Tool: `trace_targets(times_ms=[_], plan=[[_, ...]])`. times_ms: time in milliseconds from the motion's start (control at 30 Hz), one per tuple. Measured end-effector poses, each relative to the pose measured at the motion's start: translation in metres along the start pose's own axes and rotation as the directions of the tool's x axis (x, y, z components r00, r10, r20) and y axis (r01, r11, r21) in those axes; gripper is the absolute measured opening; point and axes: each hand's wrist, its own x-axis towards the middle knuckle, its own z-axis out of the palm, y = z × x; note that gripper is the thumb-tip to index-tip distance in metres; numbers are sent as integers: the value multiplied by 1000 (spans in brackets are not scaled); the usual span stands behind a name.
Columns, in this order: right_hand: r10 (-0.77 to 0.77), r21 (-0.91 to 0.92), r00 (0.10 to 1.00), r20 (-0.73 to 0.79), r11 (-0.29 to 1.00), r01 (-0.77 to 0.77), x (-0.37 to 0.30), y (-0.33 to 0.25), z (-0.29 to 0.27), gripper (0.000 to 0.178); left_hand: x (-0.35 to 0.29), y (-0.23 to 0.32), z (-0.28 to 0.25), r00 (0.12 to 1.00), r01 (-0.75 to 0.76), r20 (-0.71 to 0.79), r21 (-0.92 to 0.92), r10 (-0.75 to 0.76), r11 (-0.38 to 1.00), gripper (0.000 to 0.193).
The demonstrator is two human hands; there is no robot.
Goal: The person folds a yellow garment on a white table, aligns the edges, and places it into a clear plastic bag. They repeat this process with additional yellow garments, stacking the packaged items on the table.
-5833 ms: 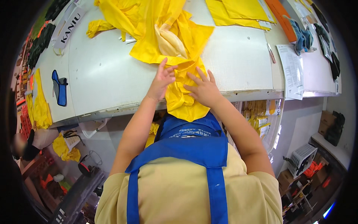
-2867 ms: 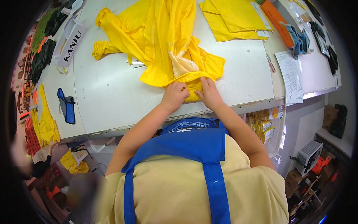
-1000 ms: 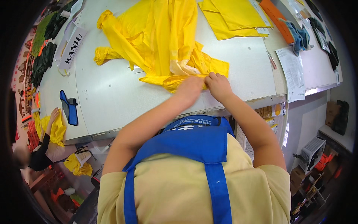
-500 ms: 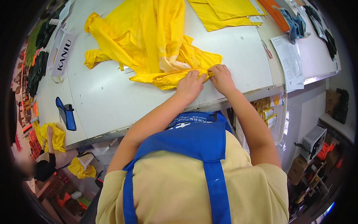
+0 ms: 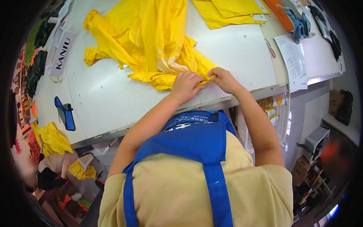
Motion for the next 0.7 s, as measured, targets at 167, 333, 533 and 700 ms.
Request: trace_targets(times_ms=[167, 333, 533, 700], plan=[[-13, -70, 997, 77, 997, 19, -9, -11, -2, 18, -7, -6, -9, 994, -39, 101, -14, 40, 999, 20], [79, 16, 993, 88, 997, -81, -14, 1, 10, 17, -13, -17, -4, 977, 31, 211, -40, -22, 999, 18], [84, 36, 994, 70, 996, -87, -24, 14, 32, 14, -17, -9, 6, 971, 91, 217, 48, -99, 995, 12], [163, 172, 983, 88, 969, -176, -20, 9, 37, 9, -25, 5, 7, 1000, -16, -17, 279, 22, 960, 8]])
